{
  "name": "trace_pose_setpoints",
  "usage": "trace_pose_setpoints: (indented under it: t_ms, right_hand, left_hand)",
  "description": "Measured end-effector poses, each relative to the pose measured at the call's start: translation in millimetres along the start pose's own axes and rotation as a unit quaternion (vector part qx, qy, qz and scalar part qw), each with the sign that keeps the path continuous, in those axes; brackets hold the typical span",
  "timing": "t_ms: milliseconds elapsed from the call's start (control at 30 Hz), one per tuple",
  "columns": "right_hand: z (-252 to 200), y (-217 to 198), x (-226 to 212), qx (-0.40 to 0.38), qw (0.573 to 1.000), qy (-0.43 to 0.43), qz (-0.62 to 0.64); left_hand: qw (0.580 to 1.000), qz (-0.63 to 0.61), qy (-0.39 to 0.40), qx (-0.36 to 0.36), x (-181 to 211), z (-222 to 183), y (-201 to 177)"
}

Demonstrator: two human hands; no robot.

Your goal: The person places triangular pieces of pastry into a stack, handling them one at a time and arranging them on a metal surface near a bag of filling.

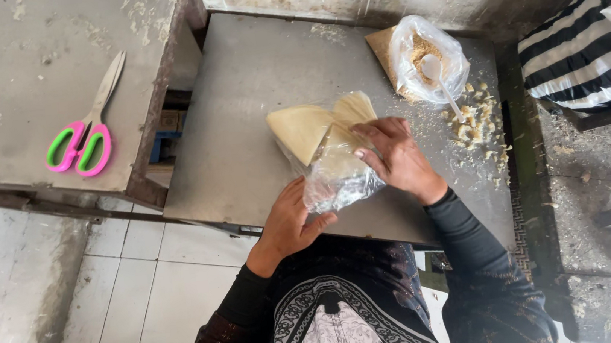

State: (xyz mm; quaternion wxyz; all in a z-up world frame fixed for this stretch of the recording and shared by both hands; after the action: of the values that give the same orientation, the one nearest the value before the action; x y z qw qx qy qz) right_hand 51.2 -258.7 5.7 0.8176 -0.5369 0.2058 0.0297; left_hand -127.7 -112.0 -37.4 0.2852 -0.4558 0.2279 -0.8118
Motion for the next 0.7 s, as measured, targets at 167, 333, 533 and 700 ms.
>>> trace_pose_setpoints:
  t_ms: [167, 333, 533, 700]
  right_hand:
    - [-35, 4, -32, 0.040, 0.994, 0.026, 0.098]
    - [-64, 22, -58, 0.141, 0.981, 0.097, 0.089]
    - [-99, 36, -127, 0.297, 0.954, 0.026, 0.019]
    - [-81, 65, -154, 0.138, 0.990, -0.025, 0.006]
  left_hand:
    - [0.993, -0.091, -0.009, 0.078, -3, -10, -10]
    - [0.972, -0.162, -0.085, 0.149, -1, -20, 4]
    - [0.970, -0.085, -0.041, 0.222, 28, -27, 4]
    - [0.970, -0.076, -0.054, 0.226, 32, -35, 2]
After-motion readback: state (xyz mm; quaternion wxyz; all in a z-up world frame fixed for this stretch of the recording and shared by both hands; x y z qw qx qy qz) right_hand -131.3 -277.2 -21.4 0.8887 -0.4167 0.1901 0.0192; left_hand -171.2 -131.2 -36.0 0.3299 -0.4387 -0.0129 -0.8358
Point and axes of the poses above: each hand's wrist, its own z-axis towards the middle knuckle, its own y-axis out of the palm, x = y × z, the point moved 5 cm from there along z, towards the middle knuckle, and after that the axes turned 12 degrees about -x, right-handed, at the moved point
